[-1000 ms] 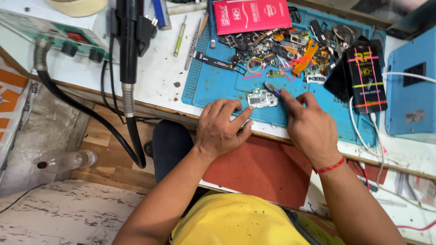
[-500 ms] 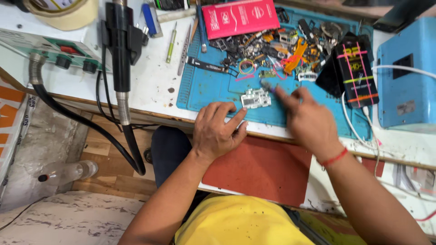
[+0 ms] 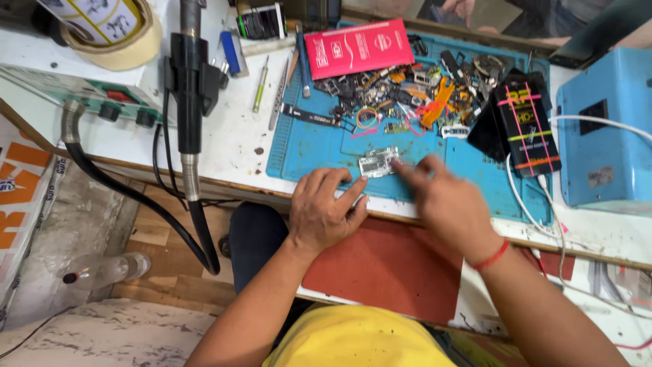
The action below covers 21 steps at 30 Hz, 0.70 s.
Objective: The person works on a circuit board by hand and with a blue cleaning brush. They move the brush across the components and flip the board over to continue.
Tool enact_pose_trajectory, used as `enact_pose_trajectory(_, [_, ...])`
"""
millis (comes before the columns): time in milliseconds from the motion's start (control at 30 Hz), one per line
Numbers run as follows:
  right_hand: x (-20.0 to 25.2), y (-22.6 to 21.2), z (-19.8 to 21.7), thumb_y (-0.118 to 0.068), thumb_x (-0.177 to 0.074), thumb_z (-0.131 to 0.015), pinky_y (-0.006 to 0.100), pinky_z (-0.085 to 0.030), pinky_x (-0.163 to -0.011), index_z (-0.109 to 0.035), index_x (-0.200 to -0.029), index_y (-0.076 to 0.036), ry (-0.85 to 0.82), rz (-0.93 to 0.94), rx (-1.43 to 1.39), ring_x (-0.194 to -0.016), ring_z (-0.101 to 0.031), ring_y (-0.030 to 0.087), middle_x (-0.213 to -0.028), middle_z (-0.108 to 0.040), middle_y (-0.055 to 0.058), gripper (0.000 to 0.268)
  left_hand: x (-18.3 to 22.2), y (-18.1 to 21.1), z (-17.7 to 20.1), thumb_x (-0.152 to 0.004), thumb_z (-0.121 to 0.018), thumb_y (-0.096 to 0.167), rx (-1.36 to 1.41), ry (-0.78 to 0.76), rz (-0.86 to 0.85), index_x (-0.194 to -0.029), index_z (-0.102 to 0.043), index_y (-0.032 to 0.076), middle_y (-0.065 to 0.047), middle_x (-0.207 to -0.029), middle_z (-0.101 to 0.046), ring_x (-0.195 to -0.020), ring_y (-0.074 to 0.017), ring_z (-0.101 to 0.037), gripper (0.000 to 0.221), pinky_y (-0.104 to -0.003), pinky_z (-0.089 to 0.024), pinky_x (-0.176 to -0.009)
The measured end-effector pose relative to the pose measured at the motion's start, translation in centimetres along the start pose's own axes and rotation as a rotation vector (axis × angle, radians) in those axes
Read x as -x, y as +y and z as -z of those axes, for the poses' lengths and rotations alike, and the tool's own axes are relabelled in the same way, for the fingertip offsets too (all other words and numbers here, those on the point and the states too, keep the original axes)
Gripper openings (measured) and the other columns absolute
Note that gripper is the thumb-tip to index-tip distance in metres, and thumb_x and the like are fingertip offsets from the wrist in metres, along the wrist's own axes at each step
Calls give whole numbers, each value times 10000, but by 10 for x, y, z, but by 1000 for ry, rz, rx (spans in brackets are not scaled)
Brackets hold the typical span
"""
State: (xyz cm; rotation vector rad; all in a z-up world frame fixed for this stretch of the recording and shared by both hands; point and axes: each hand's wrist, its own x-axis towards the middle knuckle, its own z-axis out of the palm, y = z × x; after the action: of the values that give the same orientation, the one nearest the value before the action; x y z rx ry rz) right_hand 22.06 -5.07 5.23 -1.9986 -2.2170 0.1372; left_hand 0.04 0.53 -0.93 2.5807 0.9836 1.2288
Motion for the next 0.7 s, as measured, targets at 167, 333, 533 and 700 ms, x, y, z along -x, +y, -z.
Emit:
enact_pose_trajectory(167, [-3, -8, 7, -96, -889, -573, 486, -548, -557, -636, -1395, -241, -26, -113, 5, -634, -668, 369, -1058, -651, 98, 531, 0, 0, 3, -863, -781, 244, 8, -11, 2, -1101, -759, 154, -22, -1061, -637, -1007, -232, -620, 256, -407, -500, -830])
enact_pose_trajectory(333, [7, -18, 2, -72, -806, -575, 487, -557, -562, -643, -1372, -226, 8, -4, -5, -632, -676, 365, -1050, -656, 110, 591, -3, 0, 6, -855, -779, 250, 5, -1, -3, -1079, -765, 153, -30, -1056, -642, -1007, -234, -622, 244, -402, -498, -824])
enact_pose_trajectory(533, [2, -4, 3, -81, -845, -591, 484, -557, -560, -643, -1372, -251, -19, 32, 3, -633, -670, 371, -1042, -660, 109, 556, -4, 0, 4, -849, -783, 255, 13, -3, 4, -1075, -769, 142, -32, -1053, -639, -1005, -233, -621, 253, -401, -499, -826])
enact_pose_trajectory(700, [0, 8, 2, -60, -857, -594, 471, -561, -581, -645, -1393, -243, 38, 3, -14, -657, -665, 365, -1060, -654, 112, 569, -1, 0, 3, -853, -779, 251, 21, 5, 5, -1082, -764, 145, -26, -1060, -639, -1007, -230, -621, 253, -402, -498, -834])
